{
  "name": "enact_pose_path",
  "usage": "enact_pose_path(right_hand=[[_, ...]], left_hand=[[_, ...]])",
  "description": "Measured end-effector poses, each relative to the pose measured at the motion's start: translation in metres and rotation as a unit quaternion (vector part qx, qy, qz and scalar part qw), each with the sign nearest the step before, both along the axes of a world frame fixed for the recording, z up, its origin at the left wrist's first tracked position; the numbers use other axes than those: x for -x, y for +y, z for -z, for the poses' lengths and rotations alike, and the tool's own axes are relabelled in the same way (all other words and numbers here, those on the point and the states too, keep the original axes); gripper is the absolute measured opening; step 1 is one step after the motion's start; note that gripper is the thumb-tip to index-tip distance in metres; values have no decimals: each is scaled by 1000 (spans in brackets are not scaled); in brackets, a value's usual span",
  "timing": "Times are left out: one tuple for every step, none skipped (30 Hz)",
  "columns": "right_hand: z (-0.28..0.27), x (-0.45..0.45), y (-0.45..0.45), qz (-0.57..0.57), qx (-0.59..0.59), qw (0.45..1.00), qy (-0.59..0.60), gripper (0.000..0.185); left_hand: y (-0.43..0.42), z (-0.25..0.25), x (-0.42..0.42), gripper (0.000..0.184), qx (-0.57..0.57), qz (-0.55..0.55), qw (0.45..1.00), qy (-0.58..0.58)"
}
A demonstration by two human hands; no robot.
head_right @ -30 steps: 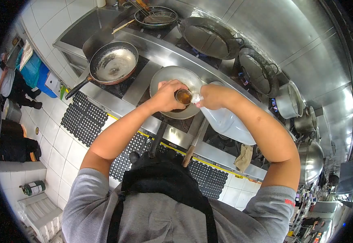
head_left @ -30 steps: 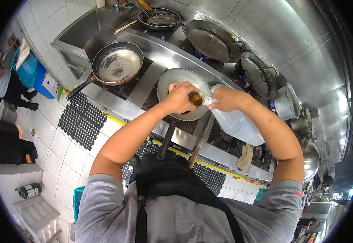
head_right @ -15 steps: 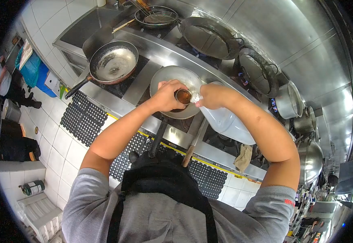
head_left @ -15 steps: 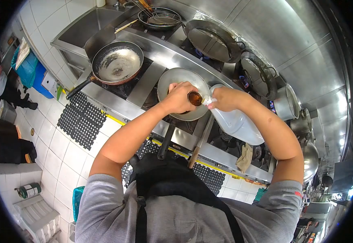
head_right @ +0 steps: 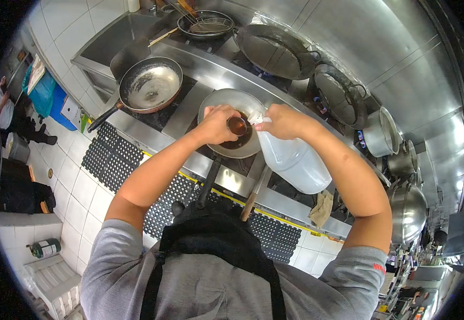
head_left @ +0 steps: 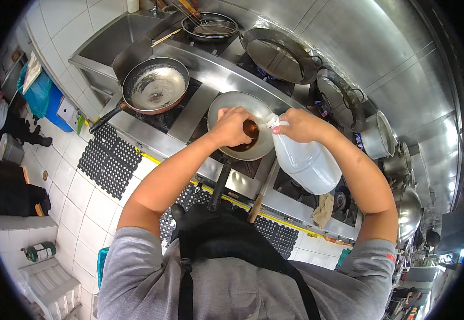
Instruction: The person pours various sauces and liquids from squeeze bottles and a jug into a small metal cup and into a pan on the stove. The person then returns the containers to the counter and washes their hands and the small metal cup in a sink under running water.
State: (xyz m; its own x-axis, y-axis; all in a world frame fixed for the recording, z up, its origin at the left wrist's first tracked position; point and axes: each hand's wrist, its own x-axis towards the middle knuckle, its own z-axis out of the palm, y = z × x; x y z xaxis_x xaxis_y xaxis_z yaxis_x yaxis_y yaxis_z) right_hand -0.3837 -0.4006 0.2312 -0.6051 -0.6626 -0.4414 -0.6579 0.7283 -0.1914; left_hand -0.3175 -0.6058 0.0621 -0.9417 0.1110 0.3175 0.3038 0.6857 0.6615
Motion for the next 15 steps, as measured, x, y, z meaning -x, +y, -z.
enact_pose_path(right_hand=[[-1,0,2,-9,6,1000,16,46],[-2,-1,4,-18,11,999,32,46],[-3,-1,6,-16,13,999,32,46],[-4,-1,7,-4,10,1000,22,45],[-4,-1,9,8,8,1000,13,45],[-4,-1,12,11,10,1000,13,45],[-2,0,14,14,12,1000,6,45],[-2,0,17,18,15,1000,-1,44],[-2,0,19,20,17,1000,0,44],[-2,-1,21,15,32,999,8,44],[-2,-2,23,9,47,999,16,43],[-4,-3,24,11,49,999,16,43],[-7,-4,24,3,44,999,20,43],[-10,-5,24,-5,40,999,23,42],[-11,-6,24,-5,41,999,23,42]], left_hand=[[-2,0,2,63,2,1,1000,0],[-3,1,5,62,35,-1,999,-1],[-5,1,7,61,68,-4,998,-3],[-7,2,8,61,70,-2,998,-3],[-8,3,10,59,100,-6,995,12],[-9,3,11,57,129,-11,991,28],[-9,3,12,57,131,-8,991,29],[-9,3,14,54,169,-7,985,36],[-9,1,15,52,207,-6,977,44],[-8,0,16,52,209,-4,977,45],[-7,-2,17,46,252,-3,965,67],[-6,-5,17,41,294,-2,952,90],[-6,-8,17,41,295,0,951,91],[-5,-12,18,35,325,10,940,107],[-5,-13,19,28,354,19,927,123]])
